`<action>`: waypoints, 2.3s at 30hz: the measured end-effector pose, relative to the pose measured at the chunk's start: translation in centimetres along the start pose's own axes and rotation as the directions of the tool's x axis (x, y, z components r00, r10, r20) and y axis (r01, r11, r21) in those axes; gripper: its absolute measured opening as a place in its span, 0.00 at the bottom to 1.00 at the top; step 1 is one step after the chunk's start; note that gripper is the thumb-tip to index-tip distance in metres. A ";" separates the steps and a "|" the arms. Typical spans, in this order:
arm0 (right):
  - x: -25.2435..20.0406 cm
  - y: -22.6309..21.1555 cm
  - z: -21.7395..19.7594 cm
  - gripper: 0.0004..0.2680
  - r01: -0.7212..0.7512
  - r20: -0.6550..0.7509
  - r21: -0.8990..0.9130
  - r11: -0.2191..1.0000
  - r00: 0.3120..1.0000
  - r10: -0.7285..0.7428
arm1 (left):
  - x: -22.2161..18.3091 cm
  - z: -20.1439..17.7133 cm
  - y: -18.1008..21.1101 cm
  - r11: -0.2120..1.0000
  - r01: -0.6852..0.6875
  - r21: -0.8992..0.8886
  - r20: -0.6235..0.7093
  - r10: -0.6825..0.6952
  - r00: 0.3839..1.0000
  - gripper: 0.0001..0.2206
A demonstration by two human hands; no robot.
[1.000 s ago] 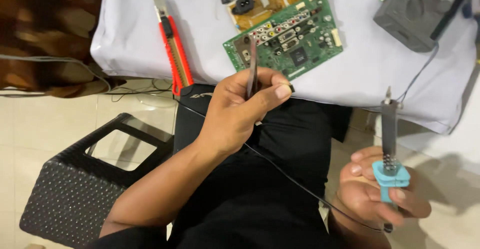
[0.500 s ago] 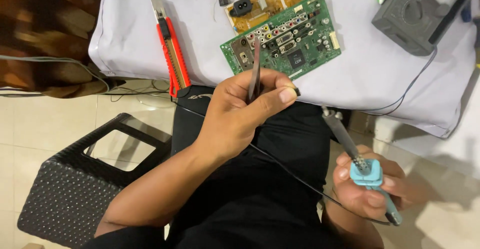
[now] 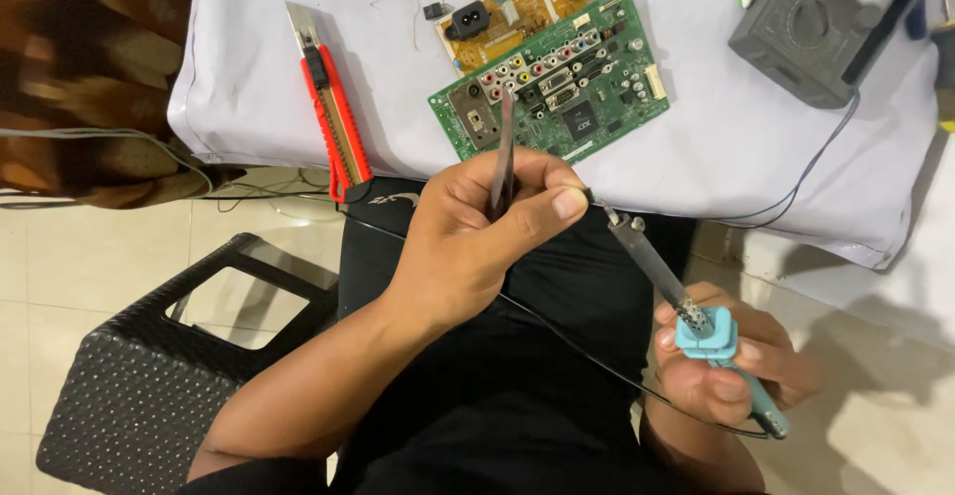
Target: Soldering and desoldering components on a circuit board using a soldering iron and tweezers
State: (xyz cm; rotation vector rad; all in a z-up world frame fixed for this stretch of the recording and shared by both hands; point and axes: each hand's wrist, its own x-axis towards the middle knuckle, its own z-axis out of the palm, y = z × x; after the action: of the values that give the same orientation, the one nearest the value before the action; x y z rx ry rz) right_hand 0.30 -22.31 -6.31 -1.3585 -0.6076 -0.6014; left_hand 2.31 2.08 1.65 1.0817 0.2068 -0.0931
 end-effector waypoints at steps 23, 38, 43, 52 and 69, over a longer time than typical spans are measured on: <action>0.0 0.1 0.2 0.05 0.007 -0.003 0.006 1.000 1.000 -0.007 | -0.2 0.1 -0.3 1.000 -0.008 0.001 0.005 0.008 1.000 0.04; 0.0 -0.2 -0.5 0.05 0.044 -0.005 -0.033 0.998 0.999 -0.044 | -0.1 -0.1 -0.8 1.000 -0.014 -0.017 -0.005 0.014 1.000 0.05; 0.1 -0.3 -0.5 0.05 0.027 0.047 -0.005 1.000 0.999 -0.027 | -0.1 -0.1 -0.6 1.000 -0.003 -0.004 0.003 0.003 1.000 0.05; 0.0 -0.3 -0.2 0.05 0.031 -0.010 -0.009 0.999 0.999 -0.031 | -0.2 -0.1 -0.5 1.000 -0.005 0.016 0.027 0.005 1.000 0.05; 0.1 -0.7 -0.5 0.05 -0.007 0.035 -0.037 0.999 0.999 0.008 | -0.4 0.1 -0.1 0.995 -0.021 0.099 0.046 0.017 0.999 0.06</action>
State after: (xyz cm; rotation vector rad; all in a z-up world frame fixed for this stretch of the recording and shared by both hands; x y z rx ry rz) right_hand -0.15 -22.87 -5.81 -1.4084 -0.6225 -0.5864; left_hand 1.90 1.96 1.68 1.1798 0.1523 -0.1118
